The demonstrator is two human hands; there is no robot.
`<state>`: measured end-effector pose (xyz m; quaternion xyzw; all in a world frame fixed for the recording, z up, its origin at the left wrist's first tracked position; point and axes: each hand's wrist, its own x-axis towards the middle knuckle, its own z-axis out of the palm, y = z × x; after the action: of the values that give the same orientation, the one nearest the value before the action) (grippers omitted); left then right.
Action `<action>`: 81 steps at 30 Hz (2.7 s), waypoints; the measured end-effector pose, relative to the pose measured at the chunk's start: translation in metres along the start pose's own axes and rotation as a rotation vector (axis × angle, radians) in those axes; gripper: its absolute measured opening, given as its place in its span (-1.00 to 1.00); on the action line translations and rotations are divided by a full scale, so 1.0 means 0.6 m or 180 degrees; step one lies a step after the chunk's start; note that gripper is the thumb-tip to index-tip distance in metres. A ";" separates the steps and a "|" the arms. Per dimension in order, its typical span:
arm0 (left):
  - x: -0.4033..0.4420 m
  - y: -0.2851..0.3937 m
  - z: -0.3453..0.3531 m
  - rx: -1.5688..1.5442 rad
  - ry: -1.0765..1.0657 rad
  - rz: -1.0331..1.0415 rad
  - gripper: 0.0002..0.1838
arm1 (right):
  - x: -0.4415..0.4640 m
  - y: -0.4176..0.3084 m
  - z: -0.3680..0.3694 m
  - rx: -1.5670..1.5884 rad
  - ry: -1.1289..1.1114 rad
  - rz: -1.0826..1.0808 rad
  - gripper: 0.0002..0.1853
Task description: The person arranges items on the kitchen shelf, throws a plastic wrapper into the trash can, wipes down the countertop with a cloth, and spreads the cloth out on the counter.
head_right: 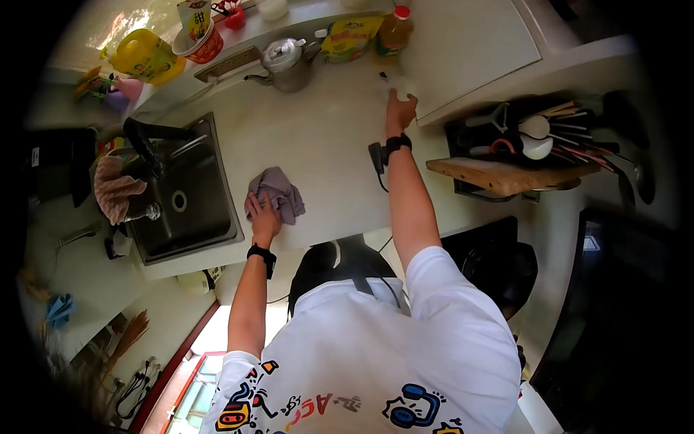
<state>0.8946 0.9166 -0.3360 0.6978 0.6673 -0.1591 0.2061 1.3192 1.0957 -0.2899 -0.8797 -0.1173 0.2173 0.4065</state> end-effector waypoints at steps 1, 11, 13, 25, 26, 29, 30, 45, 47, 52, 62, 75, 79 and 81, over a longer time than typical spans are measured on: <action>-0.003 -0.001 0.000 -0.0121 0.0055 0.0036 -0.17 | 0.016 -0.002 0.009 -0.0047 -0.0016 0.0019 -0.40; -0.016 0.009 -0.006 0.0251 0.0021 0.0041 -0.20 | 0.051 0.065 0.049 0.1462 -0.0385 -0.0204 -0.73; -0.017 0.009 -0.013 0.0233 -0.0052 0.0035 -0.20 | 0.035 0.077 0.042 0.1908 -0.0514 -0.0302 -0.75; -0.014 -0.005 0.015 0.0216 0.0380 0.0218 -0.18 | -0.024 0.095 -0.017 0.4408 -0.2166 0.0911 -0.65; -0.014 -0.005 0.015 0.0196 0.0394 0.0219 -0.18 | -0.028 0.094 -0.020 0.4546 -0.2246 0.0959 -0.66; -0.012 -0.006 0.023 0.0182 0.0431 0.0218 -0.16 | -0.040 0.079 -0.035 0.4861 -0.2195 0.1341 -0.73; -0.011 -0.006 0.023 0.0214 0.0437 0.0215 -0.16 | -0.041 0.077 -0.040 0.4947 -0.2125 0.1506 -0.75; -0.012 -0.007 0.032 0.0060 0.0553 0.0186 -0.15 | -0.067 0.047 -0.051 0.4898 -0.1809 0.2593 -0.83; -0.011 -0.005 0.029 0.0050 0.0542 0.0158 -0.15 | -0.069 0.038 -0.053 0.4772 -0.1780 0.2622 -0.83; -0.019 0.009 0.014 0.0073 0.0666 0.0060 -0.22 | -0.072 0.027 -0.059 0.4456 -0.1789 0.2629 -0.86; -0.086 0.013 0.013 -0.0596 0.0964 0.0162 -0.78 | -0.126 0.031 -0.053 0.3470 -0.1529 0.1875 -0.88; -0.301 -0.132 -0.023 -0.1814 0.1531 0.0535 -0.69 | -0.435 0.065 -0.094 0.2898 -0.2450 0.0486 -0.76; -0.413 -0.247 -0.010 -0.2095 0.1628 0.0343 -0.68 | -0.581 0.066 -0.089 0.2761 -0.2832 0.0688 -0.57; -0.458 -0.312 0.011 -0.2095 0.1750 0.0162 -0.68 | -0.665 0.099 -0.101 0.2168 -0.3695 -0.0909 -0.53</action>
<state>0.6924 0.6799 -0.2190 0.6275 0.6952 0.2593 0.2361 0.9994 0.8645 -0.1860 -0.4200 -0.3560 0.6224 0.5563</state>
